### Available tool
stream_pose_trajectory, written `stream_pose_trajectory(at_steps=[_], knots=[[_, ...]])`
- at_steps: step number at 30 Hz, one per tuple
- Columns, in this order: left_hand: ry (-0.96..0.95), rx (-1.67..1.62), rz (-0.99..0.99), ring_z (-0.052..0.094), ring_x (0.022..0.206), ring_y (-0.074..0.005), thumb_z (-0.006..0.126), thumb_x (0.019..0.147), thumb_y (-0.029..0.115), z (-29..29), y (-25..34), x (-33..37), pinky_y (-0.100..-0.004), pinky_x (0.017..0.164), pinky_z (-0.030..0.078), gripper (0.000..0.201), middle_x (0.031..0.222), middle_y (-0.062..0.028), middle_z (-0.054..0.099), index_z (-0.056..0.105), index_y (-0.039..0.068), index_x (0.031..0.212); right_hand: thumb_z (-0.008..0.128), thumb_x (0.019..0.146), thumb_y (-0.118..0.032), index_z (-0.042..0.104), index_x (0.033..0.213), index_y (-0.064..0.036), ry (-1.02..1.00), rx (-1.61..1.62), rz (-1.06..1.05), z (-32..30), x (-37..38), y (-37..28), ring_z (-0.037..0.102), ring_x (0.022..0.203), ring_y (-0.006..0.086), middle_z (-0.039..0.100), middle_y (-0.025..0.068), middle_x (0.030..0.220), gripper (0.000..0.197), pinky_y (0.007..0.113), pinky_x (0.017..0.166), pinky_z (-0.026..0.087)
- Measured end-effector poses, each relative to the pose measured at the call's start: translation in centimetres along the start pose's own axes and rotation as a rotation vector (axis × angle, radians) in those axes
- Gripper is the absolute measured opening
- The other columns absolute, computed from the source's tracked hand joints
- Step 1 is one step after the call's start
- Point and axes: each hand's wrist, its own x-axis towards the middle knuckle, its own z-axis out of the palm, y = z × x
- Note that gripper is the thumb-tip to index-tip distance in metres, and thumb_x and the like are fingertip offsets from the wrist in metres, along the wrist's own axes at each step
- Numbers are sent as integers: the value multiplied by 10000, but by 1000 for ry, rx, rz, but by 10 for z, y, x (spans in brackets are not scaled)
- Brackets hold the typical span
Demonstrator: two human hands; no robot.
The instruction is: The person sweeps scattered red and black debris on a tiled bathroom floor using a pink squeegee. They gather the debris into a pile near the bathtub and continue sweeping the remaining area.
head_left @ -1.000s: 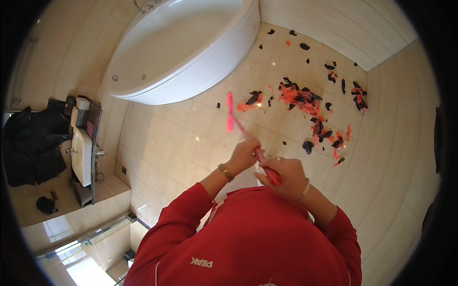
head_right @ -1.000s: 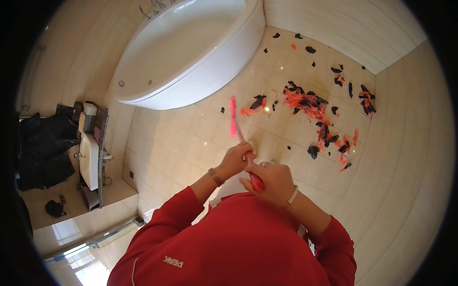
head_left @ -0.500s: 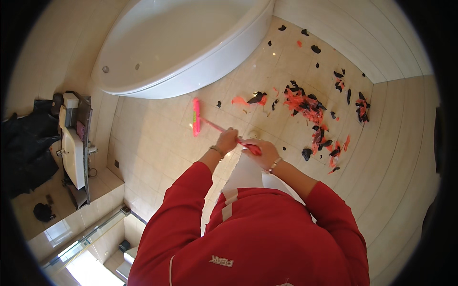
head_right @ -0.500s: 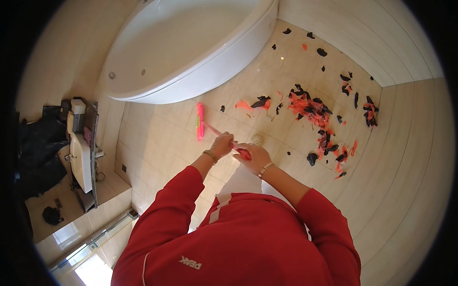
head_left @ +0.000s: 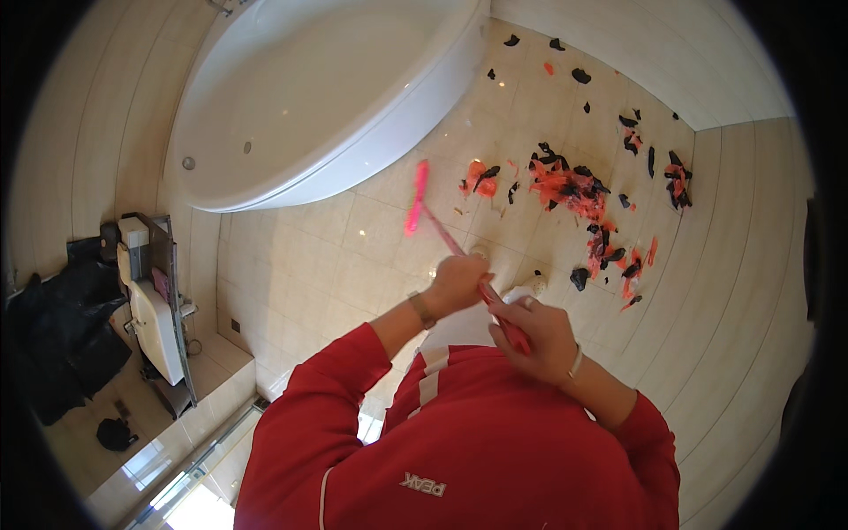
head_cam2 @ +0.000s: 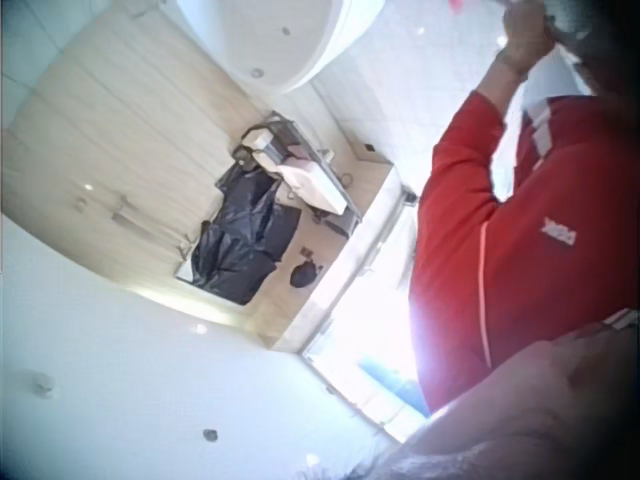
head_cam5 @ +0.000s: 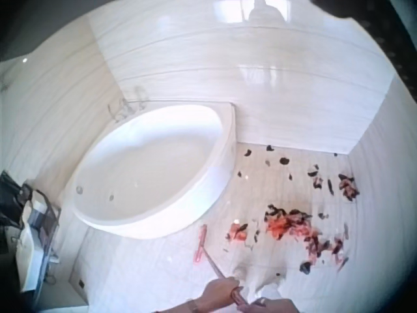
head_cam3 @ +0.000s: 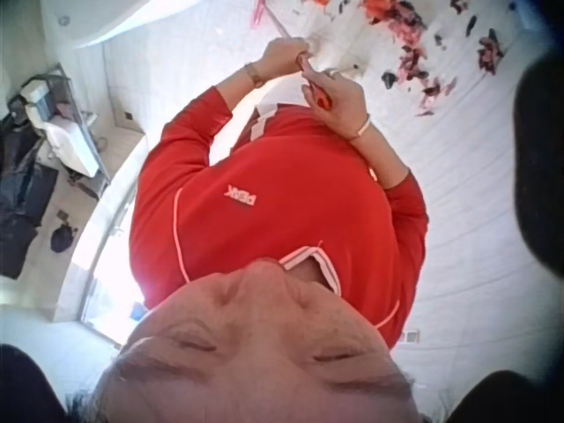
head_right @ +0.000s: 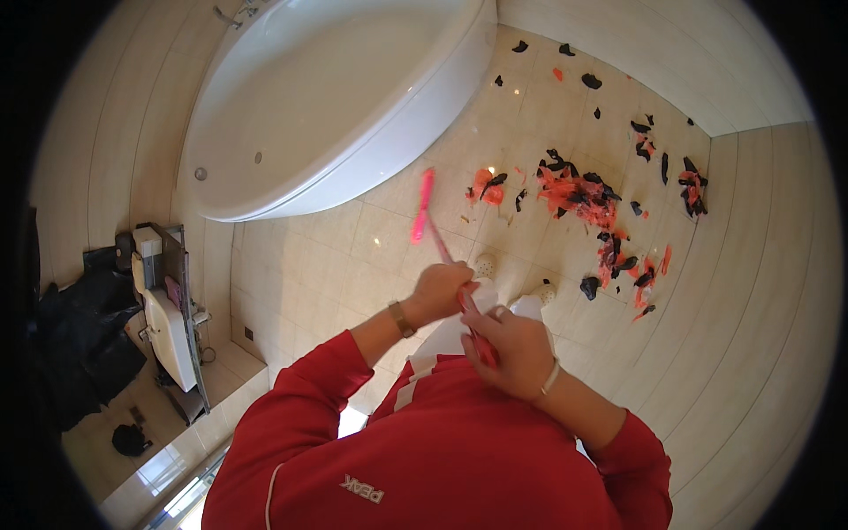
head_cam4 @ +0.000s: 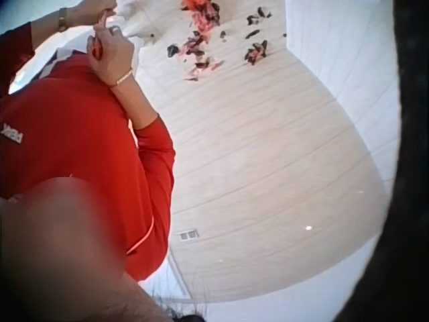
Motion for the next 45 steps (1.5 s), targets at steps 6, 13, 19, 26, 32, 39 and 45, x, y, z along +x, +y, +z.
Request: stream_pose_trajectory(at_steps=[6,13,19,26,32,39,45], knots=[[-232,233,-177,619,817,-373,591,790,141,16,-118,22,-465,694,487,97,818,-170,627,610,52,755,675,808,-238,706,1013,-84,-49,320,146,75,62,95,662,784,326,692,160,891,258,366,741,522],[-116,100,50,612,794,-384,602,832,208,50,-78,102,-463,693,479,192,808,-188,615,602,33,754,695,815,-183,712,1000,-84,206,270,205,16,46,104,669,800,274,698,139,918,211,328,729,520],[-43,81,220,614,703,-363,627,825,242,70,-2,120,-460,625,485,210,754,-135,604,581,66,720,703,795,-117,685,1017,-80,329,-21,214,-19,-15,74,621,657,271,638,111,768,226,338,603,492],[-153,58,180,615,695,-354,626,830,220,37,46,44,-474,597,465,216,707,-130,590,561,69,689,694,780,-102,676,994,-75,215,99,180,-33,-57,22,633,650,267,654,119,776,216,322,587,499],[-291,91,77,610,705,-364,643,816,194,94,-8,19,-474,615,459,184,711,-133,595,570,60,712,700,788,-136,698,980,-68,234,302,285,20,-70,81,637,705,282,662,128,800,204,335,641,503],[-46,-194,367,582,664,-357,620,841,210,133,81,50,-472,587,437,220,721,-122,577,531,73,694,703,747,-70,676,989,-70,364,-55,254,-36,-117,35,602,612,252,628,105,743,244,330,561,480],[-95,-151,435,597,642,-338,620,843,211,82,158,39,-450,564,456,207,711,-109,582,548,80,701,710,723,-51,662,966,-65,288,-293,250,-72,-145,-36,584,552,260,627,123,738,248,347,494,463]])
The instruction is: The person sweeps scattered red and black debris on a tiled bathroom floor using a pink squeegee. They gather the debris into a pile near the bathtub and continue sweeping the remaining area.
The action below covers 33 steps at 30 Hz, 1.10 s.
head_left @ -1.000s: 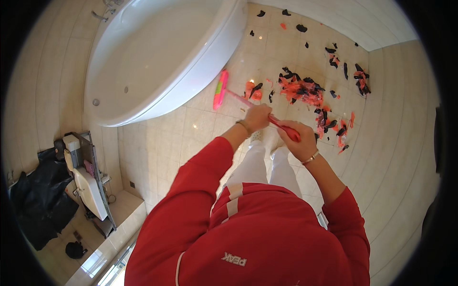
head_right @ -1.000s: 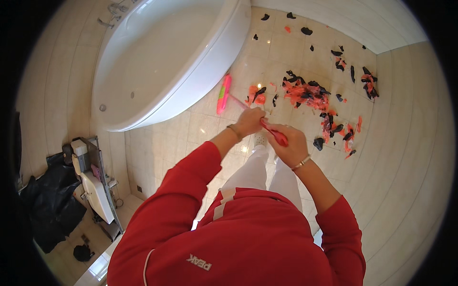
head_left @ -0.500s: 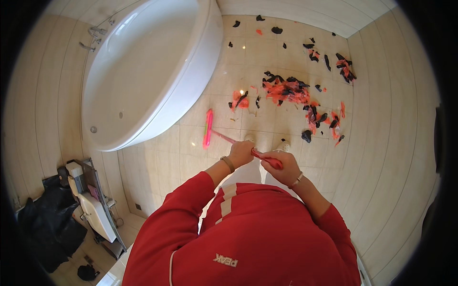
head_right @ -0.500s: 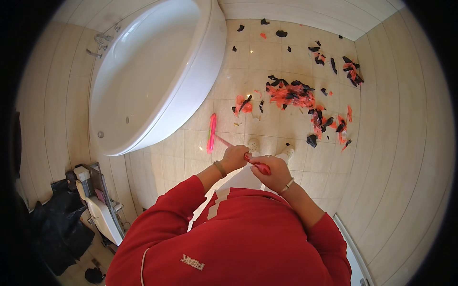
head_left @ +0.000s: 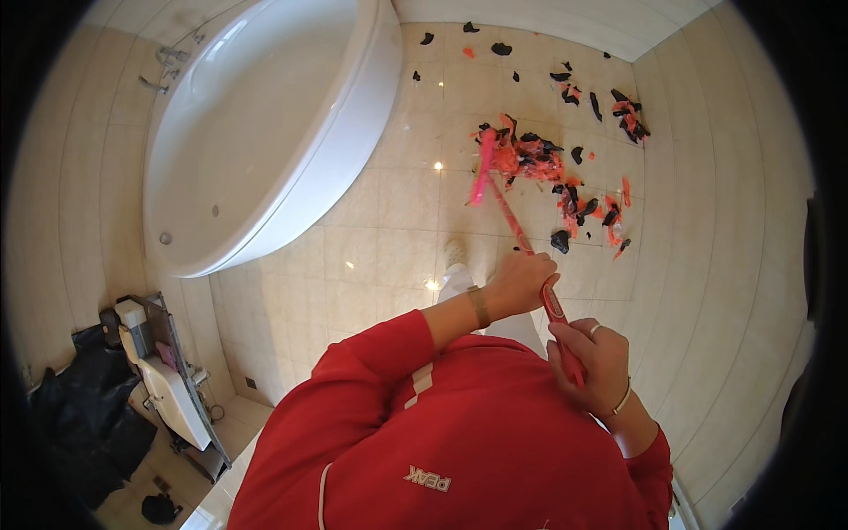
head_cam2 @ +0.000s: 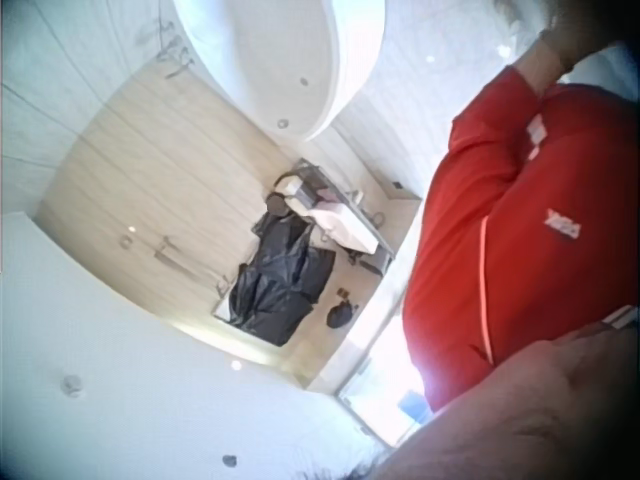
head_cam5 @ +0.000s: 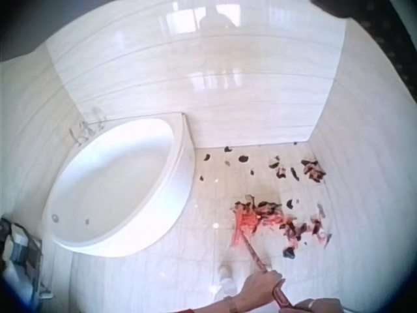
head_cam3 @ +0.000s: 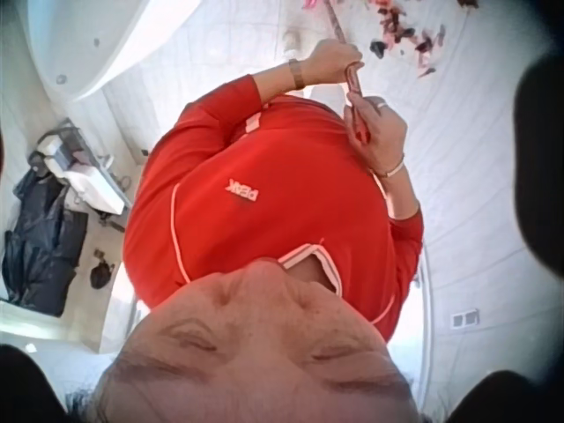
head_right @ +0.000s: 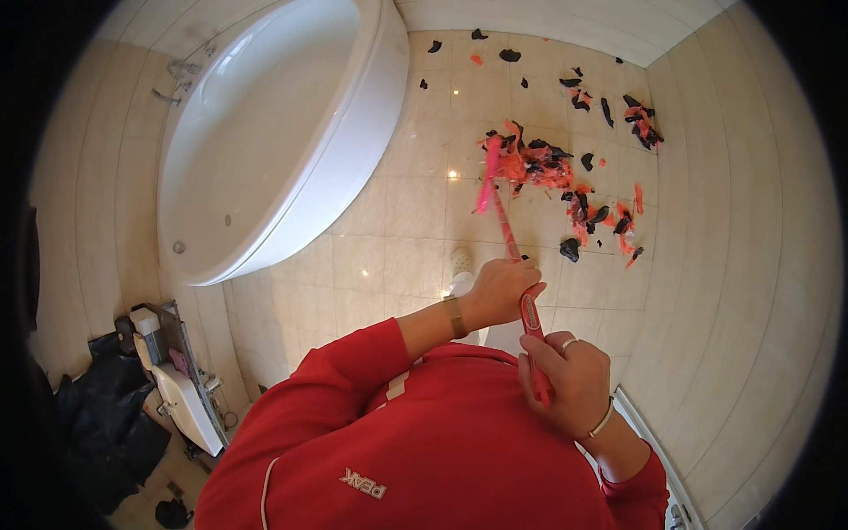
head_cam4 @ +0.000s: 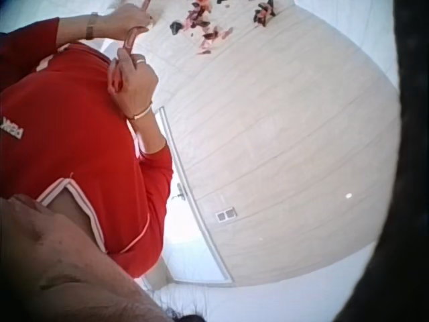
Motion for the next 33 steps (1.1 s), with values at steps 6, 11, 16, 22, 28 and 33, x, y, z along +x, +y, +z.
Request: stream_pose_trajectory(at_steps=[6,11,16,22,28,33], knots=[[-69,151,-197,605,654,-366,619,829,223,8,-54,-52,-471,582,462,231,692,-137,608,564,75,660,696,786,-92,670,1022,-75,-63,420,45,52,9,49,618,674,269,630,117,778,238,339,599,484],[-199,150,-328,618,693,-373,633,812,202,24,-117,-89,-481,592,459,196,713,-156,620,578,65,683,689,792,-137,701,958,-58,-79,625,167,134,17,79,644,738,279,675,136,828,185,327,685,510],[33,-3,-149,587,663,-383,618,849,179,60,-91,-40,-477,585,445,226,701,-160,589,545,46,682,686,770,-110,692,967,-56,-4,311,98,77,15,77,635,689,283,657,127,783,205,344,631,511],[113,-208,-13,551,663,-394,637,854,155,54,-51,28,-455,570,425,242,709,-157,541,498,39,694,682,744,-87,656,969,-71,-18,-84,12,44,23,51,598,587,290,603,128,728,226,368,541,484],[143,-100,0,569,649,-356,643,838,171,10,-14,13,-438,568,440,228,714,-127,557,521,60,681,704,721,-56,658,973,-81,22,50,-1,4,13,15,573,554,260,605,118,739,257,333,504,456],[-23,138,-257,591,658,-376,638,833,204,9,-59,-38,-467,574,447,217,713,-152,585,576,53,690,689,783,-67,670,1010,-84,-19,413,58,59,16,57,623,658,266,631,114,766,229,328,595,492]])
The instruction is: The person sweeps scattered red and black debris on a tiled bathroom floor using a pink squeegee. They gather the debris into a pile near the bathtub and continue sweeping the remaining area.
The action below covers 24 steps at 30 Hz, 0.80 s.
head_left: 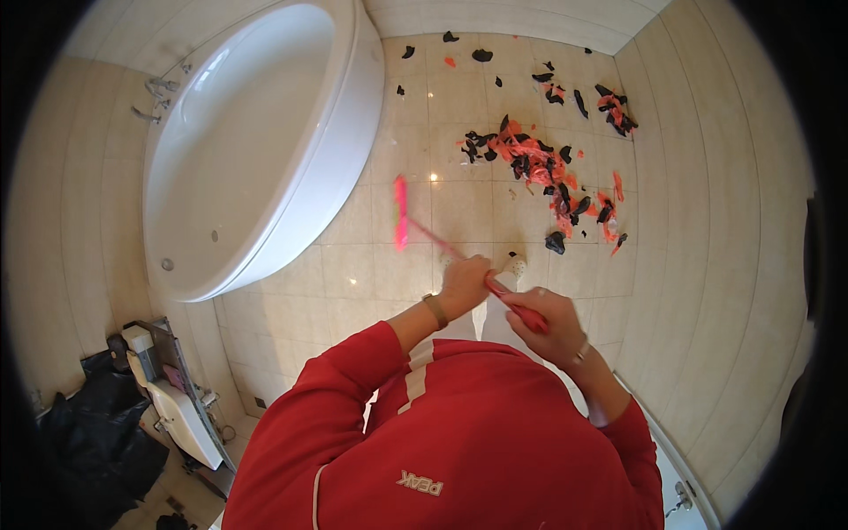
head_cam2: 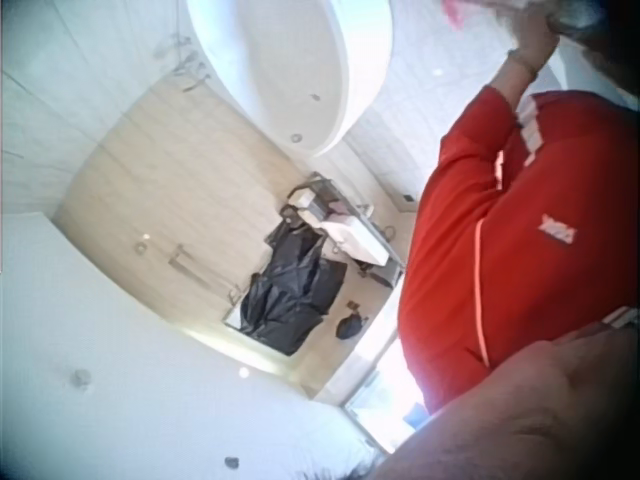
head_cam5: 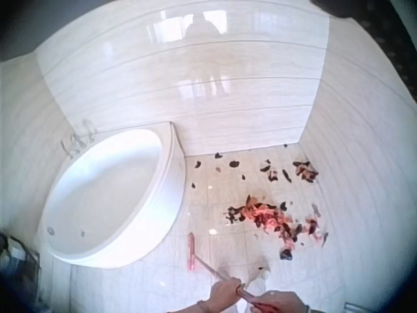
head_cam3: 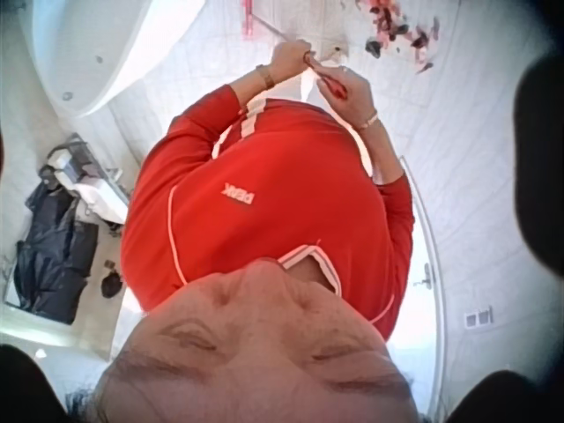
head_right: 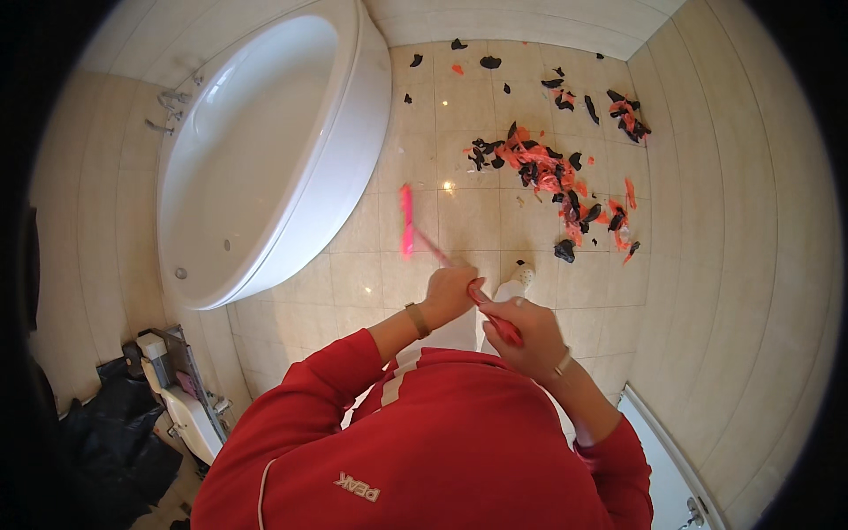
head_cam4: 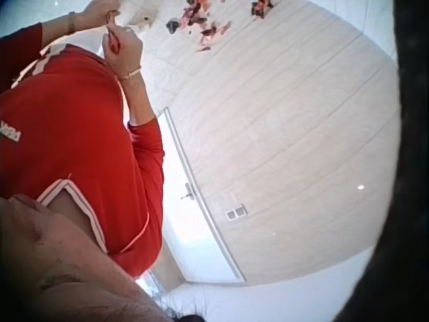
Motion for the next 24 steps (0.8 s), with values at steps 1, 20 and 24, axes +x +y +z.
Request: stream_pose_trajectory(at_steps=[1,20,24], knots=[[-27,29,-48,595,662,-380,637,832,209,9,-18,-7,-474,575,448,220,713,-158,590,582,50,690,690,784,-83,663,1037,-85,-10,45,-3,16,1,20,628,692,259,638,106,803,254,328,615,493],[53,-384,340,553,681,-366,648,826,139,12,59,49,-454,584,427,217,722,-134,543,494,55,699,687,723,-54,637,963,-72,46,-531,-118,-17,-13,-57,581,566,281,607,126,727,246,374,506,467],[1,-241,234,554,677,-336,604,845,133,-9,45,31,-428,583,413,225,711,-120,536,475,59,677,690,741,-25,656,1004,-72,86,-239,-110,-29,-11,-60,608,611,269,640,130,764,270,341,551,488]])
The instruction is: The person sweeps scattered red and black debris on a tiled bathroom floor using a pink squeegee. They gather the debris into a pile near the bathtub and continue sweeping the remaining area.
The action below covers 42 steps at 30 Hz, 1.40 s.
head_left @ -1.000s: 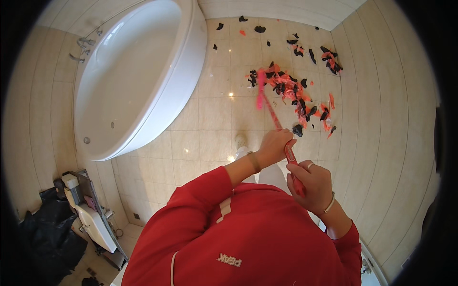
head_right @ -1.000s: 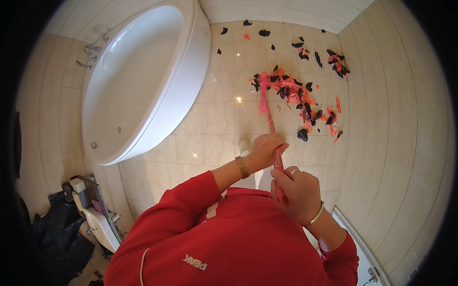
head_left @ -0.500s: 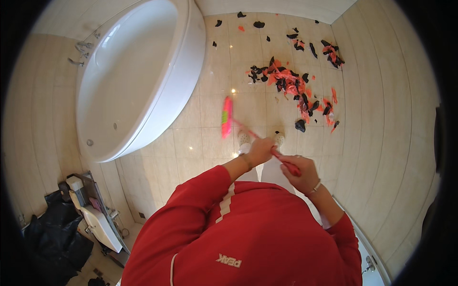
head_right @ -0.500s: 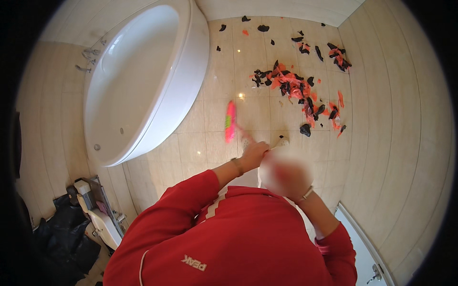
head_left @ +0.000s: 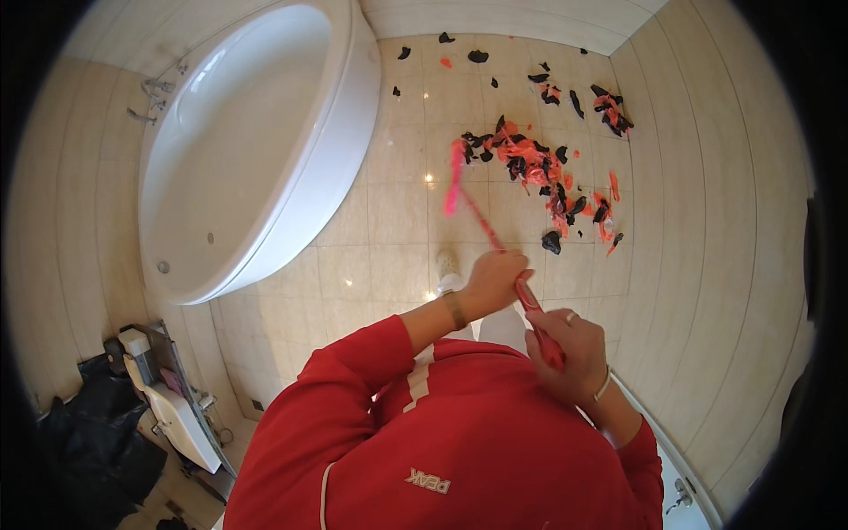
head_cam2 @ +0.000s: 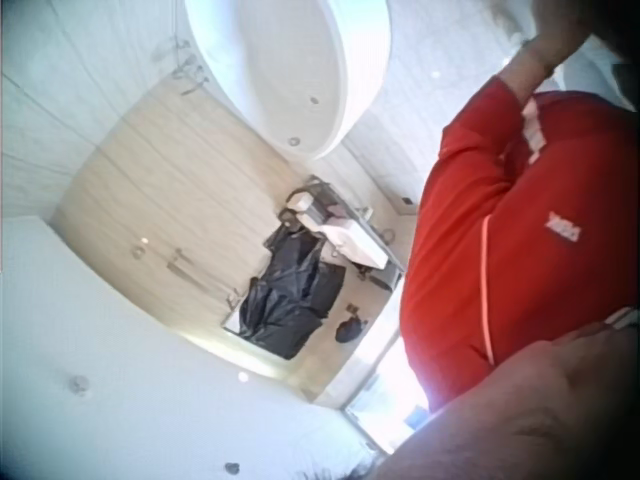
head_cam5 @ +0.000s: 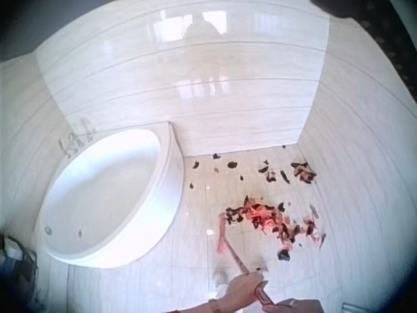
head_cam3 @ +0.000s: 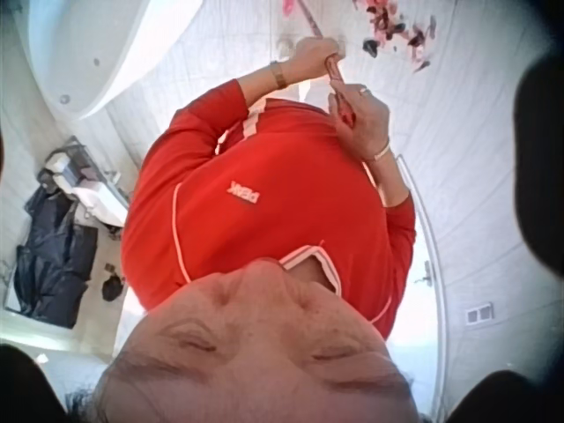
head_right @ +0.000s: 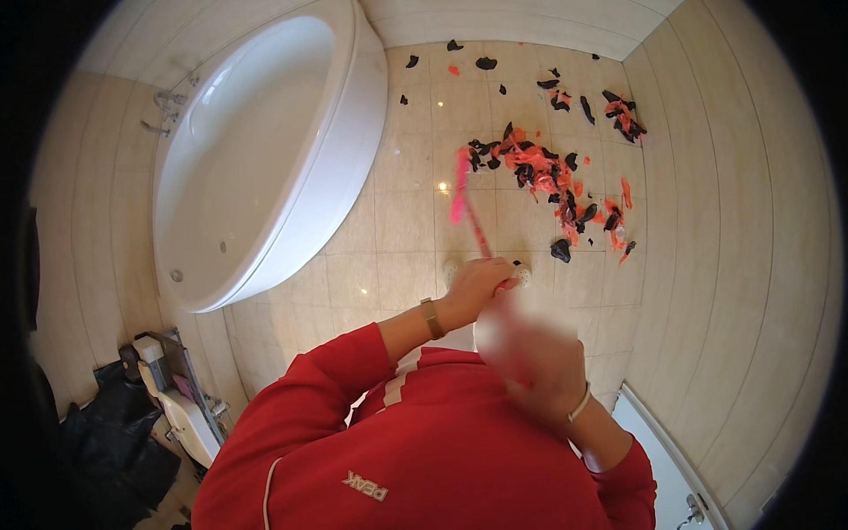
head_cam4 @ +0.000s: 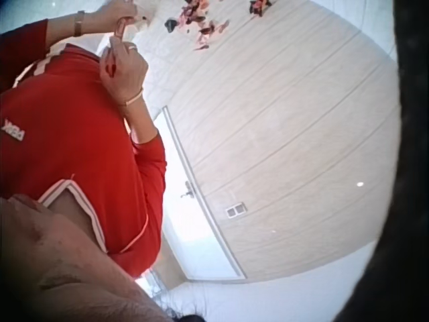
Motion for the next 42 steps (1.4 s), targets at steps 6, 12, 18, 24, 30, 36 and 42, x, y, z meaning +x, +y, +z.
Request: stream_pose_trajectory(at_steps=[6,12,18,24,30,36,42], knots=[[-228,280,-248,598,731,-375,613,798,118,6,-99,-38,-476,619,455,139,736,-147,591,556,46,694,694,796,-62,686,990,-26,52,439,221,82,6,77,653,709,221,689,136,845,198,290,637,495],[-90,155,-53,592,711,-371,673,815,209,31,-114,-15,-478,634,455,220,758,-154,594,558,60,700,696,800,-78,691,985,-17,117,376,250,75,13,81,673,725,237,696,153,858,195,300,654,509],[132,-7,43,560,688,-392,656,826,170,25,-75,32,-451,596,435,230,724,-161,551,508,50,696,690,780,-77,664,990,-45,-24,-241,56,48,34,43,619,636,297,631,136,739,214,345,571,492],[159,25,-15,560,665,-377,639,833,162,-19,-16,-16,-460,574,420,259,702,-147,544,477,41,670,695,750,-76,652,969,-69,-46,-92,-95,37,15,2,598,599,276,607,110,705,223,346,534,475],[34,250,-398,585,687,-392,630,842,210,-8,-70,-93,-477,606,446,251,725,-165,596,545,40,677,673,814,-165,691,1021,-94,-257,254,79,85,16,58,620,669,277,650,120,770,220,363,612,487],[-54,205,-401,591,705,-402,622,841,194,16,-122,-126,-487,625,452,227,733,-183,606,569,37,687,675,803,-188,697,1021,-107,-278,290,28,141,4,98,643,705,296,675,129,813,234,373,634,510],[72,37,-204,567,705,-405,648,833,165,35,-74,-38,-474,590,421,235,728,-187,564,522,28,689,682,760,-106,668,984,-86,-170,-19,-14,56,17,64,601,593,285,603,111,673,226,377,551,487]])
